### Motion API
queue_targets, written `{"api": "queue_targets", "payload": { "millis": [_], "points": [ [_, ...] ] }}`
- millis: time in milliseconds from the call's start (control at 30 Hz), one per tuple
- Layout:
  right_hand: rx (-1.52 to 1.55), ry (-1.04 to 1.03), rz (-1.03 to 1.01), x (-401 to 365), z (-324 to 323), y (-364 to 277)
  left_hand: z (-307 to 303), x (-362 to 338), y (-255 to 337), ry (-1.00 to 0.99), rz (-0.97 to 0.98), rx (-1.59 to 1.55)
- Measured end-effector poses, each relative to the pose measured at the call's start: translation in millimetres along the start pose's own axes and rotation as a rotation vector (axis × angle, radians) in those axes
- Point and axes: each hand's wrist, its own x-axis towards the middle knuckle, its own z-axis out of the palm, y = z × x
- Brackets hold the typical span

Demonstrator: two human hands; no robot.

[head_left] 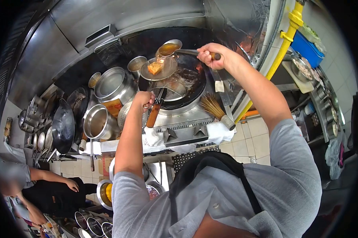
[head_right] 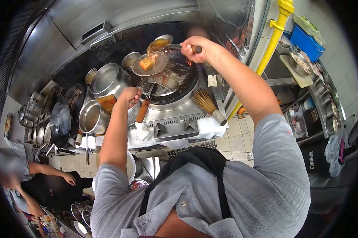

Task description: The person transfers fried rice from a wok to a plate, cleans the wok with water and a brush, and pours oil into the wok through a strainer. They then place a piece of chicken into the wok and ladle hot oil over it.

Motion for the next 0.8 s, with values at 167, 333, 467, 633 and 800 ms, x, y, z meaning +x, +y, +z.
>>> {"api": "queue_targets", "payload": {
  "millis": [167,333,467,633,800],
  "points": [
    [-0.053,0.034,-0.058,-0.4,12.1,-2.9,26.5,-5.2,8.8,-0.033,-0.001,-0.095],
    [-0.077,0.053,-0.064,1.9,14.1,-1.4,30.6,-12.9,4.2,-0.011,0.005,-0.060],
    [-0.117,0.078,-0.075,3.2,16.5,0.1,27.7,-18.5,0.9,-0.022,0.004,-0.001],
    [-0.169,0.092,-0.109,2.2,24.3,5.1,27.0,-20.6,-0.3,-0.019,0.008,-0.033],
    [-0.172,0.078,-0.094,5.8,30.8,6.3,23.6,-2.9,-2.9,-0.048,-0.036,0.034]
  ]
}}
